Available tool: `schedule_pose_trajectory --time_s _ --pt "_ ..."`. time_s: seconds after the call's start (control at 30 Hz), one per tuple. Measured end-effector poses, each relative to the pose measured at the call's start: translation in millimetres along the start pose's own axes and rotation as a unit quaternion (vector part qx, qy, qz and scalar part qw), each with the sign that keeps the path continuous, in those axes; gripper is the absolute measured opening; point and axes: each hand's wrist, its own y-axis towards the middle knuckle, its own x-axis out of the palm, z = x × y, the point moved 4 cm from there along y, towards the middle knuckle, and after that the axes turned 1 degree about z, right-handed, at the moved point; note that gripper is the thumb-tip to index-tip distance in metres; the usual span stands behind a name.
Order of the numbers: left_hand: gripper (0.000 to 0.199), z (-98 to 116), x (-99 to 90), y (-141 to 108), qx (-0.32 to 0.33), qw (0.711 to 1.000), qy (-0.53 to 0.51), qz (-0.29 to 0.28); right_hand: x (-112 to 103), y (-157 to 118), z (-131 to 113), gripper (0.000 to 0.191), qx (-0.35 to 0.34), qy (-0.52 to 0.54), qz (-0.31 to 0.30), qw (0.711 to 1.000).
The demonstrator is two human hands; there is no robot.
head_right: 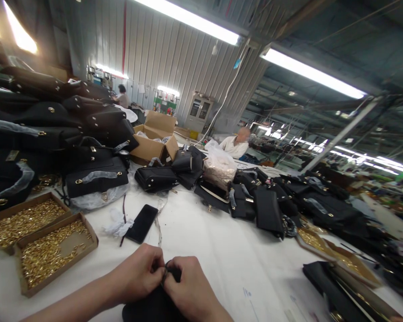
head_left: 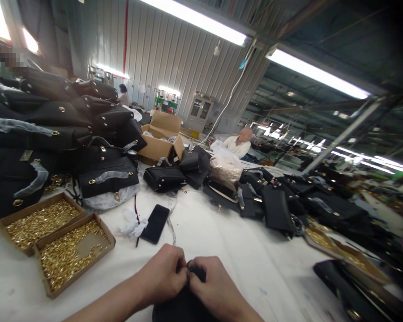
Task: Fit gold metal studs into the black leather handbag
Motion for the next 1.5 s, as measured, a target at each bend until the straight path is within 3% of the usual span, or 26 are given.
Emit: schedule_pose_trajectory --time_s 0.2,0.47,0.87,1.07,1.2,1.33,1.5 --pt "0.015 -3 -3.0 0 -0.044 0.998 -0.033 -0.003 7 -2 8 0.028 0.032 0.019 0.001 0.999" --pt "0.016 -9 -3.1 -8 -0.035 0.999 -0.038 -0.01 5 -8 -7 0.025 0.046 0.016 -0.01 0.999" --pt "0.014 18 -14.5 -14 0.033 0.998 0.054 -0.027 7 -8 -4 0.021 0.029 0.059 -0.016 0.998" --pt "0.015 13 -12.0 -11 0.032 0.998 0.046 -0.039 9 -10 -6 0.021 0.033 0.067 -0.013 0.997" --pt "0.013 6 -7.1 -11 0.02 0.999 0.045 -0.024 8 -8 -9 0.021 0.033 0.045 -0.008 0.998" --pt "0.012 12 -5.7 -8 0.023 0.998 0.056 0.012 -1 -6 -8 0.021 0.016 -0.016 0.006 1.0" --pt "0.01 19 -5.5 -10 -0.05 0.993 0.1 0.035 -3 -9 -5 0.018 -0.007 -0.004 -0.006 1.0"
